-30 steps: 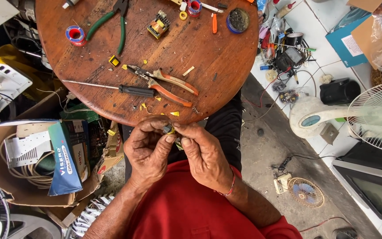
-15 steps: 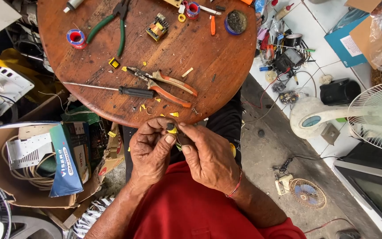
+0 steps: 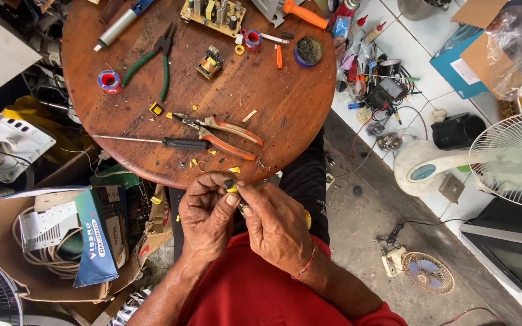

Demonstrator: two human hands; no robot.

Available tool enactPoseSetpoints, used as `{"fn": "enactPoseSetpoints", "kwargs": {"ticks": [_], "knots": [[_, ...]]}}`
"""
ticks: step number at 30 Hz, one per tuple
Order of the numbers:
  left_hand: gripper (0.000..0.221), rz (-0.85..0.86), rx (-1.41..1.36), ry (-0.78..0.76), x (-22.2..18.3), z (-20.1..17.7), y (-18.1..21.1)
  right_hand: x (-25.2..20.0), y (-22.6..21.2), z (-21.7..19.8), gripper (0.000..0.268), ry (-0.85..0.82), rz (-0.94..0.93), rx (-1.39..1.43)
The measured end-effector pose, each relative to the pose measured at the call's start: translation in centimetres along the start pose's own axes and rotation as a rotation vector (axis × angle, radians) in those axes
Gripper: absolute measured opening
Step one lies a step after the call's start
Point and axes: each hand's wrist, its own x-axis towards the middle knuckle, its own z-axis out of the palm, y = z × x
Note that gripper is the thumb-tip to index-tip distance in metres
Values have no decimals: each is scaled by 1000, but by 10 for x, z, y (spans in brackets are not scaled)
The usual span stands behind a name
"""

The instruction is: The person is repairing an electronic component by stripping the enamel off a copper wire with a utility knife and winding it around a small transformer core on a workbench.

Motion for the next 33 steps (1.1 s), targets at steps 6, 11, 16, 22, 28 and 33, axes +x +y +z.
{"fn": "enactPoseSetpoints", "kwargs": {"ticks": [6, 11, 16, 22, 28, 33], "knots": [[26, 176, 294, 143, 7, -1, -15, 19, -8, -4, 33, 115, 83, 220], [24, 144, 260, 75, 9, 9, -8, 10, 5, -5, 34, 64, 291, 491], [28, 68, 202, 63, 13, -1, -16, 14, 7, -17, 36, -22, 220, 407], [32, 4, 229, 105, 9, -2, -14, 19, 3, -24, 38, -37, 88, 175], [31, -4, 228, 130, 6, 4, -13, 15, 2, -18, 36, 17, 49, 128], [31, -2, 166, 156, 8, 9, -7, 12, -2, -9, 36, 71, 99, 191]]}}
